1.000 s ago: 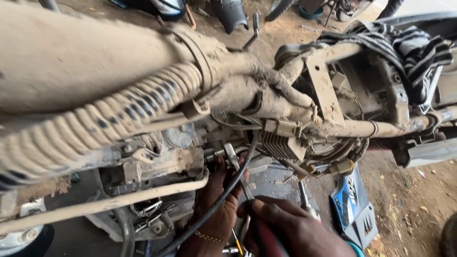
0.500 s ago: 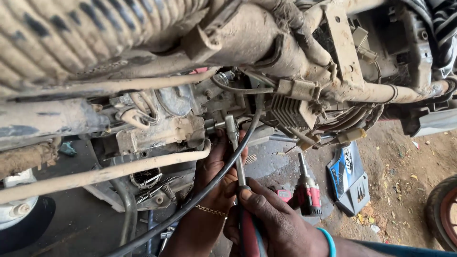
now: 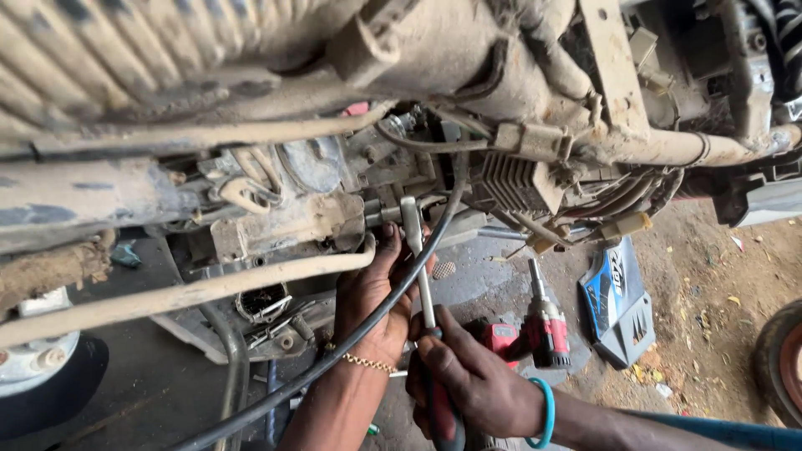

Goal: The person works on the exposed frame and engine area of a scooter, using a wrench and screwdriver to loosen and turn bolts and manipulate cables and wiring near the engine. They reposition around the vehicle and continue working on fasteners with hand tools throughout the clip.

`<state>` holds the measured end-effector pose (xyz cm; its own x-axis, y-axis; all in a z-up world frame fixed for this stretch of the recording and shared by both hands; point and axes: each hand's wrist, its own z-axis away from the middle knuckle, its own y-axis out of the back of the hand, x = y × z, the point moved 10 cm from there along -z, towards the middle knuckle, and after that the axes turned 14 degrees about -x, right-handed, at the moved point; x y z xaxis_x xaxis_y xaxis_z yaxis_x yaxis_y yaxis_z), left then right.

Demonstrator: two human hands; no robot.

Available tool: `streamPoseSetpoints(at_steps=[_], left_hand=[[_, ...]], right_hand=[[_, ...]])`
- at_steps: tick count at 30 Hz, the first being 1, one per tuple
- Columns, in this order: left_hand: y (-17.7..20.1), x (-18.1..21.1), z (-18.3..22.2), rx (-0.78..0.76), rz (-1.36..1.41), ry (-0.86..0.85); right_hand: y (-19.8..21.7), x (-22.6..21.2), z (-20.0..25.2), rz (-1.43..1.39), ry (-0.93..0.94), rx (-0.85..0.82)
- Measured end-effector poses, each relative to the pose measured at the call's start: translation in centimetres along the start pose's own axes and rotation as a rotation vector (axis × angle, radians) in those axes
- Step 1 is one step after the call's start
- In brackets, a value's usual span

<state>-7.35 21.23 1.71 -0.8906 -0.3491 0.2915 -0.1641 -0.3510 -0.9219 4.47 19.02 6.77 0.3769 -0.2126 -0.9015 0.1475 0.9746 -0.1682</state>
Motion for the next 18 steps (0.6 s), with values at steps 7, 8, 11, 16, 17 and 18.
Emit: streamPoseSetpoints(at_steps=[7, 8, 11, 16, 17, 18], left_hand=[[2.4, 0.6, -0.8, 0.133, -0.126, -0.086], [3.3, 0.3, -1.2, 0.139, -0.124, -0.086], [4.5, -0.7, -1.1, 0.124, -0.012, -0.145], [3.9, 0.9, -1.0, 0.297, -0.062, -0.141], [4.7, 0.7, -0.7, 0.312, -0.069, -0.13], [3.3, 1.4, -1.3, 0.202, -0.15, -0.178]], right_hand=[[0.1, -1.7, -0.2, 0.112, -0.209, 0.073], [0.0, -1.4, -0.6, 0.109, -0.214, 0.07], [0.4, 1.4, -0.7, -0.04, -0.197, 0.139], [2.7, 0.6, -1.5, 0.484, 0.129, 0.196], [3.3, 3.0, -2.5, 0.467, 0.119, 0.196], [4.1, 2.7, -3.0, 0.633, 0.25, 0.218]])
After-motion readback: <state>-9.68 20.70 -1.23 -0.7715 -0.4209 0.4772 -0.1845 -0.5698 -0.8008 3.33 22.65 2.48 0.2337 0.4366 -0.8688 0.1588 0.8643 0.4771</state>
